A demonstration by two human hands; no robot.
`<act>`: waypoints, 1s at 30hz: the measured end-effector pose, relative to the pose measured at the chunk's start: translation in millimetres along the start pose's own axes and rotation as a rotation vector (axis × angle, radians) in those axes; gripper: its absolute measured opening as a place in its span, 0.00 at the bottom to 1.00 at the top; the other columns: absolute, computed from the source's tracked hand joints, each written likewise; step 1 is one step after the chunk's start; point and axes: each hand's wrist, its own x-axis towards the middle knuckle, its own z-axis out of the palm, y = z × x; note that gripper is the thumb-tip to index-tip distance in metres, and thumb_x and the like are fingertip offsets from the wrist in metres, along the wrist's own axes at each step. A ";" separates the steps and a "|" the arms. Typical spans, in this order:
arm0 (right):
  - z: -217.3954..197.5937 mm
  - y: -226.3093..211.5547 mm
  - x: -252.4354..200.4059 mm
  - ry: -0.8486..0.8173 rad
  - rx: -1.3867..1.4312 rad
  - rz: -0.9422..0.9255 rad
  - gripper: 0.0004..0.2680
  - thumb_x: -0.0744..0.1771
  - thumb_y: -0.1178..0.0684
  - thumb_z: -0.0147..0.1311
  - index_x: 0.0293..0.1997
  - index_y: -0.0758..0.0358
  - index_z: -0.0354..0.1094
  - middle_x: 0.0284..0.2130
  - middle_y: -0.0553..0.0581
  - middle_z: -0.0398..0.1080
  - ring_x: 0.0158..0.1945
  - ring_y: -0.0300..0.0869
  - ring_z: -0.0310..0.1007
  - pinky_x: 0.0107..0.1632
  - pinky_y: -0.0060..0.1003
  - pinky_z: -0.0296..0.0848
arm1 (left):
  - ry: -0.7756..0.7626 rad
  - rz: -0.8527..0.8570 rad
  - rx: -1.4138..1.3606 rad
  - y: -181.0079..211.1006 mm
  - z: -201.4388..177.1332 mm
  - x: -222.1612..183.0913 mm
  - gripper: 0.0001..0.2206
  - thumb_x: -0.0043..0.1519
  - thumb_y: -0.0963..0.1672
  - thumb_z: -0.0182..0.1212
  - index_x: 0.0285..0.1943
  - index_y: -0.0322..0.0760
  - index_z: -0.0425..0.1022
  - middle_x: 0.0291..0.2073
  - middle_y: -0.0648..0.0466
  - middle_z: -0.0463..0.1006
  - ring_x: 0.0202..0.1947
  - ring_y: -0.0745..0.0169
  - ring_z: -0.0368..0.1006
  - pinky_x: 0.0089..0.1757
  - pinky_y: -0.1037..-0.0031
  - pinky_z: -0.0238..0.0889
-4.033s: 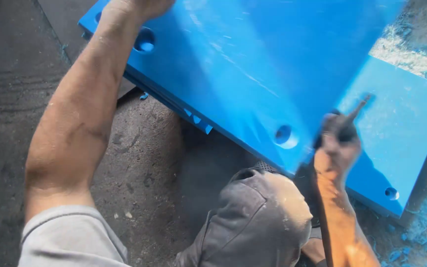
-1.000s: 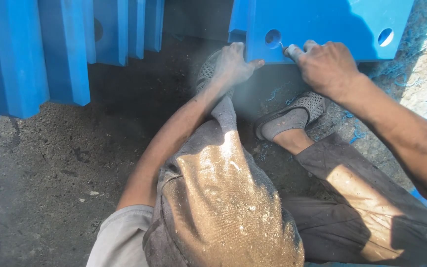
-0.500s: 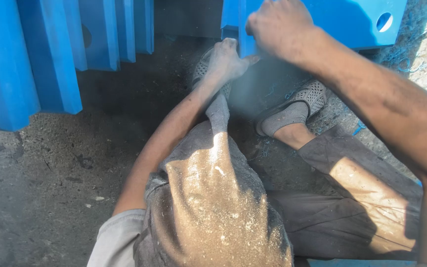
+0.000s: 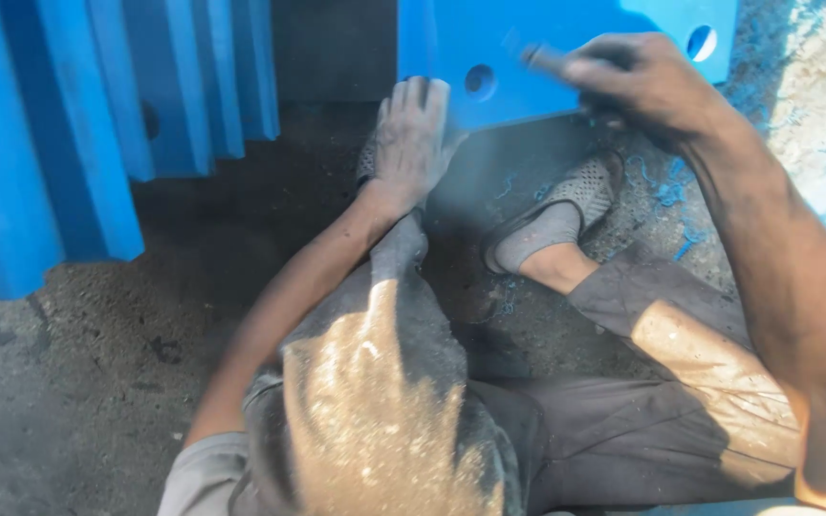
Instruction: Deburring and cleaning edges of blue molded plastic parts using a hand-held scraping tool.
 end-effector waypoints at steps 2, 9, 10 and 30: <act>-10.8 -34.3 -35.7 0.362 0.837 0.488 0.17 0.68 0.41 0.58 0.55 0.64 0.69 0.29 0.51 0.67 0.28 0.32 0.65 0.28 0.27 0.61 | 0.257 0.489 0.237 1.8 15.5 5.6 0.23 0.57 0.48 0.68 0.57 0.34 0.67 0.52 0.44 0.72 0.56 0.47 0.66 0.51 0.55 0.61; 10.7 93.9 -133.3 0.711 0.609 0.557 0.14 0.70 0.43 0.58 0.51 0.60 0.59 0.33 0.52 0.70 0.29 0.36 0.68 0.30 0.31 0.68 | 0.214 0.680 0.570 11.9 44.3 33.4 0.18 0.60 0.40 0.59 0.60 0.38 0.69 0.47 0.52 0.72 0.55 0.55 0.67 0.52 0.50 0.59; 10.1 115.1 -142.9 0.660 0.238 0.480 0.13 0.69 0.45 0.58 0.50 0.63 0.63 0.36 0.56 0.72 0.35 0.40 0.72 0.37 0.35 0.72 | 0.166 0.647 0.576 5.1 45.4 37.9 0.17 0.62 0.40 0.59 0.61 0.38 0.69 0.48 0.51 0.72 0.55 0.55 0.67 0.52 0.49 0.58; -10.1 63.8 -23.4 -0.220 -1.000 -0.041 0.10 0.74 0.54 0.49 0.58 0.44 0.78 0.39 0.51 0.80 0.37 0.40 0.81 0.37 0.38 0.79 | 0.037 0.358 0.708 -45.8 -36.3 40.8 0.36 0.53 0.55 0.78 0.66 0.38 0.71 0.54 0.48 0.77 0.56 0.46 0.72 0.50 0.49 0.61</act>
